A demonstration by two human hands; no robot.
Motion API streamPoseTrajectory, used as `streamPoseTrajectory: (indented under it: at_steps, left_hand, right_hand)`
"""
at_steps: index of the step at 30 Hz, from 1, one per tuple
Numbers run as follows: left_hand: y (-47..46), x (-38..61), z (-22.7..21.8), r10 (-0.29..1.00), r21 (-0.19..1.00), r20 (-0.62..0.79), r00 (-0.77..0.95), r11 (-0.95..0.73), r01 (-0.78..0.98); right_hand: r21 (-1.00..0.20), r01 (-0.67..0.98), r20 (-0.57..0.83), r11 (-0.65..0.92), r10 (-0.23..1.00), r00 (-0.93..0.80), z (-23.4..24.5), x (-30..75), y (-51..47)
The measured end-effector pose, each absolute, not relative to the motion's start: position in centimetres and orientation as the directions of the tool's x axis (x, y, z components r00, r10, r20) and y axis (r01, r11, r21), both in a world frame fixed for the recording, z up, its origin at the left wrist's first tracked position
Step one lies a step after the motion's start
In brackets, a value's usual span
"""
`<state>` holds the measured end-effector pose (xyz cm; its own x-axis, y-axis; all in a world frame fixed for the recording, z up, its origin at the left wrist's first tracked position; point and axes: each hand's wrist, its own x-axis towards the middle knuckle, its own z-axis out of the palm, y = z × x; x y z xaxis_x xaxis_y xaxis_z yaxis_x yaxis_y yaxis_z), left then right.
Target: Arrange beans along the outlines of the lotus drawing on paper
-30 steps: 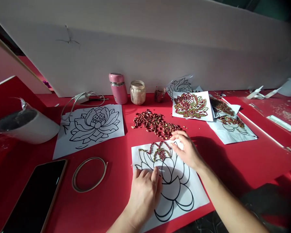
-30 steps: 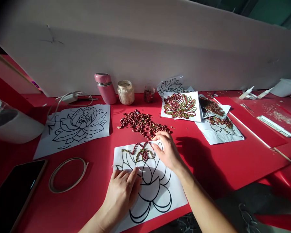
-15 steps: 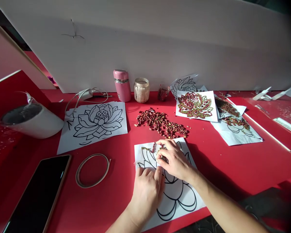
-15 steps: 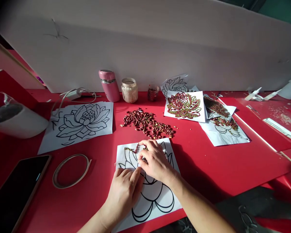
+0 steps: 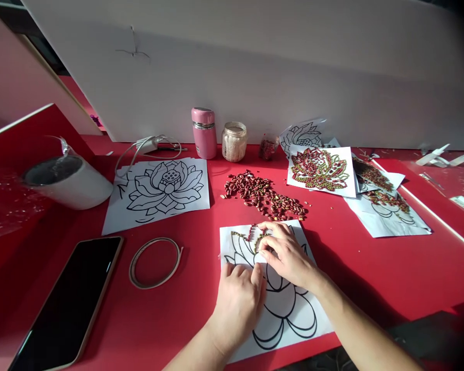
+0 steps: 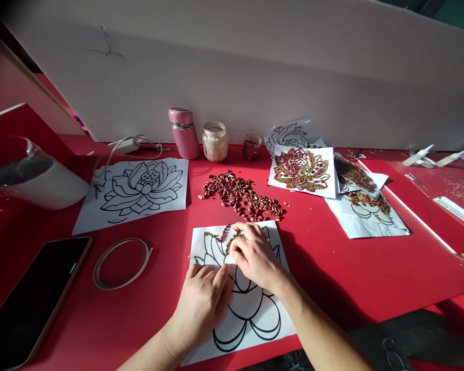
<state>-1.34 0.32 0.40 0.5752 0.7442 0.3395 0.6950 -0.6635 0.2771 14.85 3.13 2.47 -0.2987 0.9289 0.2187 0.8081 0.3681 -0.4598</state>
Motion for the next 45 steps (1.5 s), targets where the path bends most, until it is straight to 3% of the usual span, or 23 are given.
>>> streamPoseTrajectory:
  at_steps: [6,17,23,27,37,45]
  left_hand:
    - [0.3,-1.3,0.5,0.755,0.273,0.320,0.573,-0.652,0.707]
    - [0.3,-1.4,0.7,0.763,0.288,0.291,0.577,-0.645,0.708]
    - [0.2,-1.3,0.6,0.760,0.280,0.288,0.582,-0.648,0.708]
    - [0.3,-1.3,0.7,0.767,0.286,0.283,0.576,-0.641,0.713]
    - [0.3,-1.3,0.4,0.748,0.280,0.348,0.565,-0.658,0.699]
    - [0.5,-1.4,-0.1,0.726,0.282,0.413,0.550,-0.676,0.681]
  right_hand:
    - [-0.513,0.781,0.233,0.356,0.934,-0.272,2.6,14.9,3.2]
    - [-0.473,0.799,0.214,0.370,0.928,-0.304,2.5,14.3,3.3]
    - [-0.596,0.737,0.134,0.320,0.944,-0.301,2.8,15.1,3.7]
    - [-0.661,0.689,0.155,0.297,0.953,-0.262,2.9,15.8,3.7]
    - [-0.517,0.809,0.201,0.279,0.959,-0.201,2.1,13.8,3.4]
    - [-0.485,0.843,0.242,0.235,0.962,-0.129,2.0,13.2,2.9]
